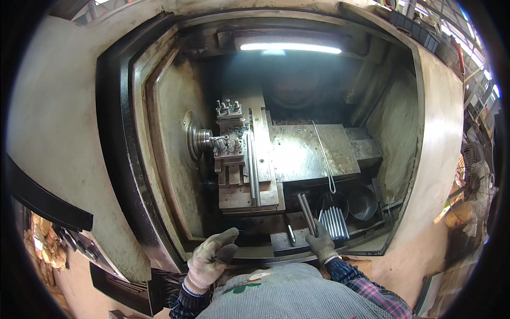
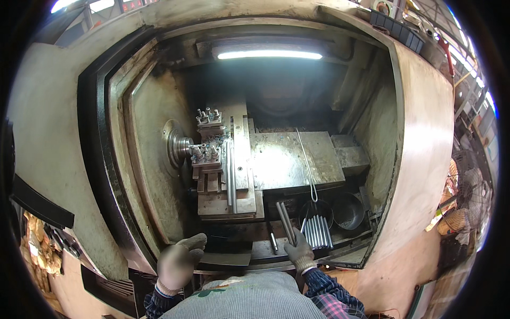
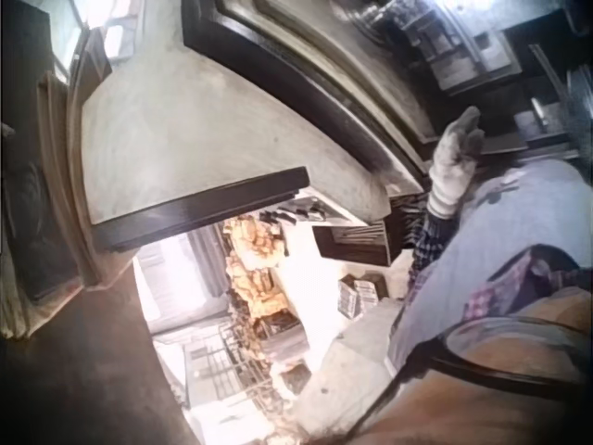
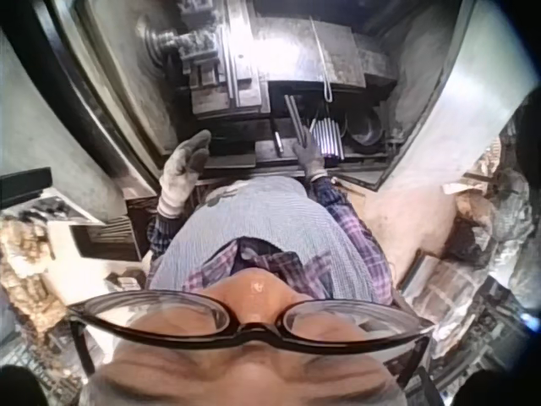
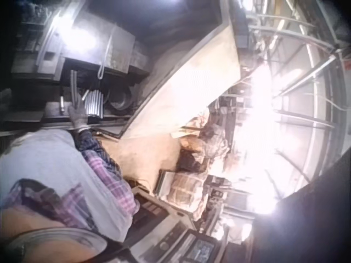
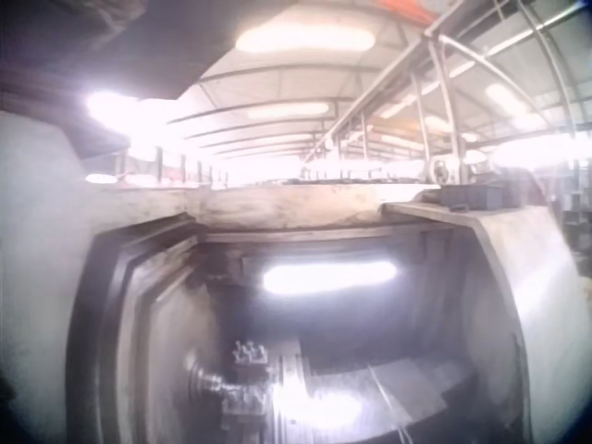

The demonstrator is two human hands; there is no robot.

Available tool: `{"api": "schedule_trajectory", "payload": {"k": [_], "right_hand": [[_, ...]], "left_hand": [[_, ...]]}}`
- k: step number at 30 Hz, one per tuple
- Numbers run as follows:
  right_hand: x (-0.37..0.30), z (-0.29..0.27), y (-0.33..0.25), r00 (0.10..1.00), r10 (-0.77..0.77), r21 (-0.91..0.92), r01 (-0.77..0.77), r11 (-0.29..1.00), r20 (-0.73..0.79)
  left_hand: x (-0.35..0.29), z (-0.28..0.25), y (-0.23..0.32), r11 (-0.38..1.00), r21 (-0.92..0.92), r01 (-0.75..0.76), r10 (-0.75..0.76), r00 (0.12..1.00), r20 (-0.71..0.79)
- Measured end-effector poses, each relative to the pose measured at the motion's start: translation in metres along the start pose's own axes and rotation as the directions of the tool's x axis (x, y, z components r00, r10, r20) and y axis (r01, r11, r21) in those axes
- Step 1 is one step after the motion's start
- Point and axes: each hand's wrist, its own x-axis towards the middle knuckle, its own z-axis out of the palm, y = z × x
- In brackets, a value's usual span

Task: The person repeatedly loads metal rods into a lathe chuck, operates the machine controls, and removes the processed rods. The person places the finished rods into a nearby bin and continues the cycle with new rods from a tray.

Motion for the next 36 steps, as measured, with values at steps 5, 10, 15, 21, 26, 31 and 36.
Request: {"api": "schedule_trajectory", "payload": {"k": [5, 10, 15, 21, 26, 31, 36], "right_hand": [[0.083, 0.021, -0.041, 0.974, -0.174, 0.076, 0.186, 0.980, -0.146], [0.161, 0.023, -0.119, 0.981, -0.058, -0.144, 0.031, 0.989, -0.185], [0.193, 0.024, -0.148, 0.969, -0.048, -0.249, -0.014, 0.968, -0.243], [0.190, 0.016, -0.145, 0.961, -0.075, -0.265, 0.001, 0.964, -0.267], [0.169, 0.018, -0.111, 0.945, -0.204, 0.055, 0.225, 0.973, -0.257], [0.082, -0.006, -0.098, 0.965, -0.250, 0.471, 0.257, 0.844, -0.080], [0.018, -0.035, -0.103, 0.896, -0.444, 0.440, 0.406, 0.801, -0.019]], "left_hand": [[-0.005, -0.007, 0.008, 0.992, 0.113, -0.046, 0.049, 0.999, -0.022], [-0.025, -0.016, 0.014, 0.959, 0.261, -0.107, 0.139, 0.984, -0.110], [-0.051, -0.028, -0.005, 0.922, 0.360, -0.145, 0.207, 0.969, -0.138], [-0.055, -0.022, 0.027, 0.984, 0.142, 0.107, -0.061, 0.954, -0.295], [-0.044, -0.014, 0.021, 0.996, 0.079, 0.038, -0.021, 0.979, -0.202], [-0.024, -0.004, 0.014, 0.995, 0.077, -0.056, 0.062, 0.995, -0.075], [0.000, 0.009, 0.015, 0.993, 0.044, -0.113, 0.112, 0.993, 0.042]]}}
